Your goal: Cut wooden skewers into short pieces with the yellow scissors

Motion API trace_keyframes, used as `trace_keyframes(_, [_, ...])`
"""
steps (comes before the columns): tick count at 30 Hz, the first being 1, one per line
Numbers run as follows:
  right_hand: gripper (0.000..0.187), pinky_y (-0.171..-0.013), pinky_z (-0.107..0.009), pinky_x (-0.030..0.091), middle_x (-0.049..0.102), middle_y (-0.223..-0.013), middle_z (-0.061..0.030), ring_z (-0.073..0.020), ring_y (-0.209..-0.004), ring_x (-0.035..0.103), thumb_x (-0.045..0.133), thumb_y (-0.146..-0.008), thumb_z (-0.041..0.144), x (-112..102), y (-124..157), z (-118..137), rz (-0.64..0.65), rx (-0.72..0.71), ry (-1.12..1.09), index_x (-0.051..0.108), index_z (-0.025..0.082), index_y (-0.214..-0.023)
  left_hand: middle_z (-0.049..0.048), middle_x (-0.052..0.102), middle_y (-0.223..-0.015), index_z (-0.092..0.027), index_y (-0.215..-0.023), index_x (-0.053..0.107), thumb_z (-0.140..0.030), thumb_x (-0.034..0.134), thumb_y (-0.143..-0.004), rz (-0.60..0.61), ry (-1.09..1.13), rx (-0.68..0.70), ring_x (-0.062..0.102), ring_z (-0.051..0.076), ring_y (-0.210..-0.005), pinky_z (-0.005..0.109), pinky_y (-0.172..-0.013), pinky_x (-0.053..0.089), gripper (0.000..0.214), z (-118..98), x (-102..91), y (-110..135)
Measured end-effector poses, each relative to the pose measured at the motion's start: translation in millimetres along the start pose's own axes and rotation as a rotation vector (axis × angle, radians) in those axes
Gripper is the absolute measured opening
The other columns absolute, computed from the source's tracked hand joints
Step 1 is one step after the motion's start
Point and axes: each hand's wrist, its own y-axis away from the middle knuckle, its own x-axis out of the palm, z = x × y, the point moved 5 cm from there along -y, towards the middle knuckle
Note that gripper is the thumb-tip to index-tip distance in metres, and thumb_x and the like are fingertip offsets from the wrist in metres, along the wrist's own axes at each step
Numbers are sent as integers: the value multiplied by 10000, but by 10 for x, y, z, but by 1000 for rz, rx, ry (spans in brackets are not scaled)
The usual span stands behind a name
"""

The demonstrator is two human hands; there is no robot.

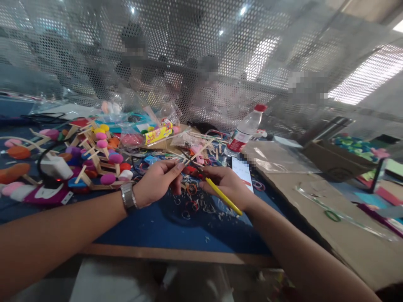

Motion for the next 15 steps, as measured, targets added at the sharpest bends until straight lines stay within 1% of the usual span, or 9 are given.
trace_keyframes(3, [321, -612, -282, 429, 632, -769, -12, -164, -676, 551, 676, -774, 414, 50, 3, -1, 6, 10, -11, 672, 167, -980, -90, 457, -511, -146, -760, 537, -441, 600, -910, 7, -61, 56, 481, 40, -392, 168, -444, 383, 336, -30, 2, 7])
trace_keyframes(7, [271, -611, -269, 426, 595, -773, -2, -149, -681, 532, 665, -813, 423, 89, 24, 32, 39, -26, -30, 599, 184, -920, -83, 444, -493, -149, -743, 531, -402, 568, -923, 20, -116, 90, 402, 32, -383, 172, -426, 315, 314, -49, -1, 16])
trace_keyframes(11, [253, -619, -267, 443, 607, -871, -30, -154, -729, 552, 612, -871, 406, 100, 52, 85, 74, -66, -35, 572, 185, -987, -82, 430, -467, -142, -763, 562, -413, 561, -919, 13, -139, 75, 376, 39, -383, 173, -417, 283, 313, -44, -10, 22])
trace_keyframes(15, [261, -639, -274, 447, 615, -892, -42, -167, -773, 565, 585, -895, 384, 99, 68, 121, 106, -69, 26, 569, 177, -1053, -79, 426, -462, -146, -740, 570, -462, 591, -894, 5, -157, 60, 372, 45, -376, 178, -402, 272, 353, -43, -11, 25])
